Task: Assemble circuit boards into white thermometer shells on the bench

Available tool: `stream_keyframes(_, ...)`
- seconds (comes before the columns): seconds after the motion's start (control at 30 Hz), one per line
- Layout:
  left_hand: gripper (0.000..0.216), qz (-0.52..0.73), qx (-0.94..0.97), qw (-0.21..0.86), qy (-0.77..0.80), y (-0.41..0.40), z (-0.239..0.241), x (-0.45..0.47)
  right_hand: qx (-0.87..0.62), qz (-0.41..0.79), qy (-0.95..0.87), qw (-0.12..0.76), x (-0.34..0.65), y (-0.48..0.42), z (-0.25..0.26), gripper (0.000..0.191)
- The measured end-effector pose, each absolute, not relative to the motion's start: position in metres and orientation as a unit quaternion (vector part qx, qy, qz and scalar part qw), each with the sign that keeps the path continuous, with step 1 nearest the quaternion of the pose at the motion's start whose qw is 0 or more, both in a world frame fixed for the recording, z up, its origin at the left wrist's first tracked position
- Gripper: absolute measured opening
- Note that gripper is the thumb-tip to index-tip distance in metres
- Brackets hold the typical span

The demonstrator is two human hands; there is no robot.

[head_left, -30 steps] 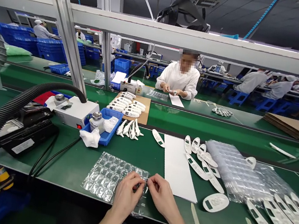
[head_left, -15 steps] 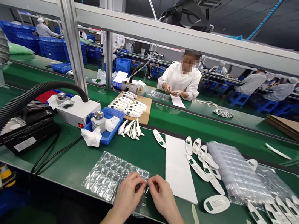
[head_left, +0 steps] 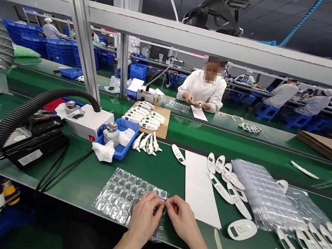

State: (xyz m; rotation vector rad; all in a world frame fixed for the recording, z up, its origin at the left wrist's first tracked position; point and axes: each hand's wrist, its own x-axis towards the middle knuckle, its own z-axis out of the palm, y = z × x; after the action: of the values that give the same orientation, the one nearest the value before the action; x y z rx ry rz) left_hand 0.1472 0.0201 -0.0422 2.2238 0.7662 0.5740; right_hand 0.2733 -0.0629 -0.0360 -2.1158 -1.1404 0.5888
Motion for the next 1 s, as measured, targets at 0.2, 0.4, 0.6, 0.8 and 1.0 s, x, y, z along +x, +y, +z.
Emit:
stream_keyframes(0.2,0.021,0.223,0.863,0.342,0.297,0.0197,-0.0427,0.1469,-0.801,0.229,-0.434,0.345,0.2752,-0.0664,-0.0402,0.017)
stream_keyframes(0.4,0.023,0.221,0.873,0.326,0.288,0.0184,-0.0423,0.1473,-0.794,0.234,-0.435,0.355,0.2717,-0.0647,-0.0354,0.021)
stream_keyframes(0.6,0.024,0.223,0.877,0.315,0.286,0.0179,-0.0417,0.1471,-0.813,0.21,-0.428,0.335,0.2704,-0.0615,-0.0371,0.015)
stream_keyframes(0.8,0.023,0.225,0.884,0.3,0.28,0.0168,-0.0422,0.1467,-0.789,0.221,-0.438,0.37,0.2725,-0.0644,-0.0397,0.02)
stream_keyframes(1.0,0.025,0.218,0.89,0.294,0.272,0.014,-0.0436,0.1457,-0.81,0.221,-0.431,0.33,0.2699,-0.0631,-0.035,0.017)
